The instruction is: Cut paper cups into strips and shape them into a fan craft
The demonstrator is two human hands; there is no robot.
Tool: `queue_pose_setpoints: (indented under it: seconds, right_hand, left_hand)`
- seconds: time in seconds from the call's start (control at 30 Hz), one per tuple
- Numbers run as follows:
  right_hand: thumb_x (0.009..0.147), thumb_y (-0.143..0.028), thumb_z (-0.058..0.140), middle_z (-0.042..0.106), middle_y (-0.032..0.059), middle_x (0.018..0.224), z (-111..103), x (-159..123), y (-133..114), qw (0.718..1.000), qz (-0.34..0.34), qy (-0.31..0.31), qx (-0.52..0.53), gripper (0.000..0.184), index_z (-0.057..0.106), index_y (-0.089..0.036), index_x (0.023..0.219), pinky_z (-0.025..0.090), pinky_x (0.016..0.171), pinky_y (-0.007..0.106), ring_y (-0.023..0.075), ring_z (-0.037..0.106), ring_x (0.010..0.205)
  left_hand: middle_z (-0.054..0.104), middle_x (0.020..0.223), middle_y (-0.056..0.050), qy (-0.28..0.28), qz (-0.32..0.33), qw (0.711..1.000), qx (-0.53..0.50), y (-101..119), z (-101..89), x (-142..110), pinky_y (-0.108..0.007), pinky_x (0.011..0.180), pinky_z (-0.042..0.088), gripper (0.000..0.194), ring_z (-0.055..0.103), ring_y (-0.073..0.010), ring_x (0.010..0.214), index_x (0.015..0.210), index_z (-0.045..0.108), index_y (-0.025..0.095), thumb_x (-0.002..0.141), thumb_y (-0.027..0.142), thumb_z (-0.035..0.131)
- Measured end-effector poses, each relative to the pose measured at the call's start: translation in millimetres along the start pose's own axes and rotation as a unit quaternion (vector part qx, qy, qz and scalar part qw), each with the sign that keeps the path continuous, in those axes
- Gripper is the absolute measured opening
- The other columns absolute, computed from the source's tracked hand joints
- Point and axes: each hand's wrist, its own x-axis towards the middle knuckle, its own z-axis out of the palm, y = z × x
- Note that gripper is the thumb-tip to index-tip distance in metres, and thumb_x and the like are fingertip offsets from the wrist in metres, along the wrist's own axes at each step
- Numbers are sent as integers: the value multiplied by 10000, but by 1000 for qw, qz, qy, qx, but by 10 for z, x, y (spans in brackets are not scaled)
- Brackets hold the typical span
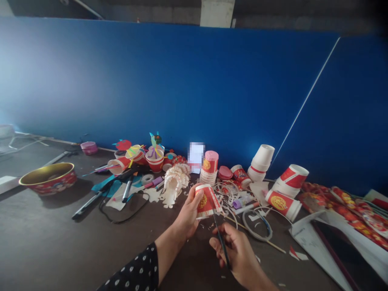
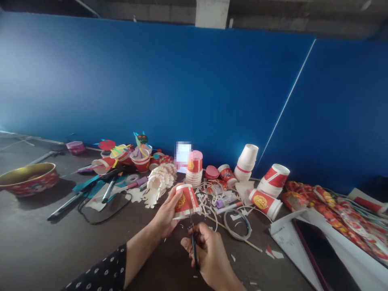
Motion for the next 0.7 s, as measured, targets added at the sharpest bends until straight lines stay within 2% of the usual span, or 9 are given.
queue_pose_setpoints:
  seconds: [0.3,0.7]
  right_hand:
    - [722,-557,594,491,-62,527,-18,-4,9,1000,-15,-2,5,411,502,-175,844,347,415,186,70,436,401]
    - [695,-567,617,472,-67,509,10,19,49,999,-21,9,30,435,497,-171,828,348,393,180,61,408,393]
  left_hand:
    - [605,895,-36,2,-6,1000,-20,-26,37,-29,-268,632,490,474,584,-154,707,1120,445,239,714,374,649]
    - [578,857,-24,-16,2,1000,-9,-31,56,-49,-247,595,472,448,561,-142,676,1090,450,232,720,394,642]
